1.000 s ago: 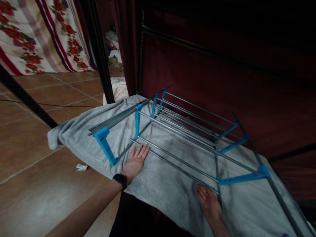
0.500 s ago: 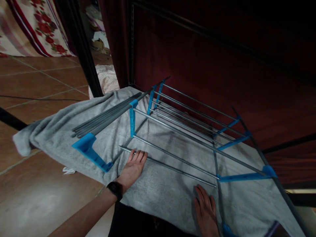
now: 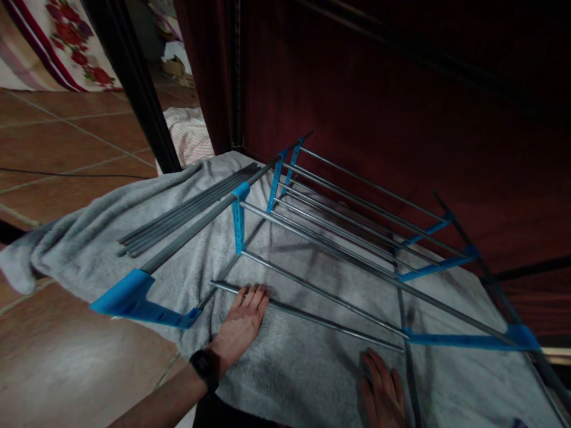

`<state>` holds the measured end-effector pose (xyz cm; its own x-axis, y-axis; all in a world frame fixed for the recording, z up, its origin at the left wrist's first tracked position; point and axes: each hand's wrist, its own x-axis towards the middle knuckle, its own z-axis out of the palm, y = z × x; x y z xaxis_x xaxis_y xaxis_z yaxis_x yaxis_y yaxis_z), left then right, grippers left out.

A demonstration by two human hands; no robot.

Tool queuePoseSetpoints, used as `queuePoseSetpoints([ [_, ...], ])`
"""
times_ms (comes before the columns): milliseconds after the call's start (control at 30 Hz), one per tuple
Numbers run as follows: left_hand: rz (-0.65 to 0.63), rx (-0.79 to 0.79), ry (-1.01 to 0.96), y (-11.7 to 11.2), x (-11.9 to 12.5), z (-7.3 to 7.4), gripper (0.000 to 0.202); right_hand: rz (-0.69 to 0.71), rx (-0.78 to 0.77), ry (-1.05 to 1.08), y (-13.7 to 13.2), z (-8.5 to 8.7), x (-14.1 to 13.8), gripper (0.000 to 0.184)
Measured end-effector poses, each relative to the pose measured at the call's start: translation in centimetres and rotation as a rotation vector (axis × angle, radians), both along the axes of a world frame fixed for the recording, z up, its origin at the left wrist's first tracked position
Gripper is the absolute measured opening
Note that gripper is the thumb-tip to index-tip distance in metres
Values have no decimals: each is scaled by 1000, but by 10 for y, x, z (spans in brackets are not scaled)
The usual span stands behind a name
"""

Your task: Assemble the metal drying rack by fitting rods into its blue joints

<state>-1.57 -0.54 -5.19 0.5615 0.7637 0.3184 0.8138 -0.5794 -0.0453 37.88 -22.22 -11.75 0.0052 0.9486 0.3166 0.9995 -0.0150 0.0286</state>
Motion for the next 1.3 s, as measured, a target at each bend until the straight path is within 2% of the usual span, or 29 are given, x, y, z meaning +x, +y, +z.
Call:
queuePoseSetpoints([
  [133, -56, 1, 16, 1, -3, -10, 48, 12, 33, 13, 2, -5, 2, 54],
  [233, -49, -7, 45, 0, -5, -13, 51, 20, 76, 4, 4, -7, 3, 54],
  [400, -43, -32, 56, -1, -6, -17, 58, 71, 69, -19, 7, -10, 12, 55],
  [633, -66, -10, 85, -4, -8, -16, 68, 46, 181, -101, 14, -26, 11, 57],
  [800, -50, -86, 147, -5, -9, -14, 70, -48, 139, -58, 16, -20, -3, 56],
  [1000, -53, -143, 127, -7, -4, -19, 69, -21, 141, -79, 14, -20, 8, 56],
  [1100, -36, -183, 98, -8, -1, -18, 65, 39, 143, -73, 12, -22, 15, 53],
  [1167, -26, -201, 92, -9, 0, -16, 64, 59, 131, -56, 10, -20, 14, 54],
  [1300, -48, -194, 112, -11, 1, -13, 64, 10, 151, -16, 9, -13, 3, 59],
])
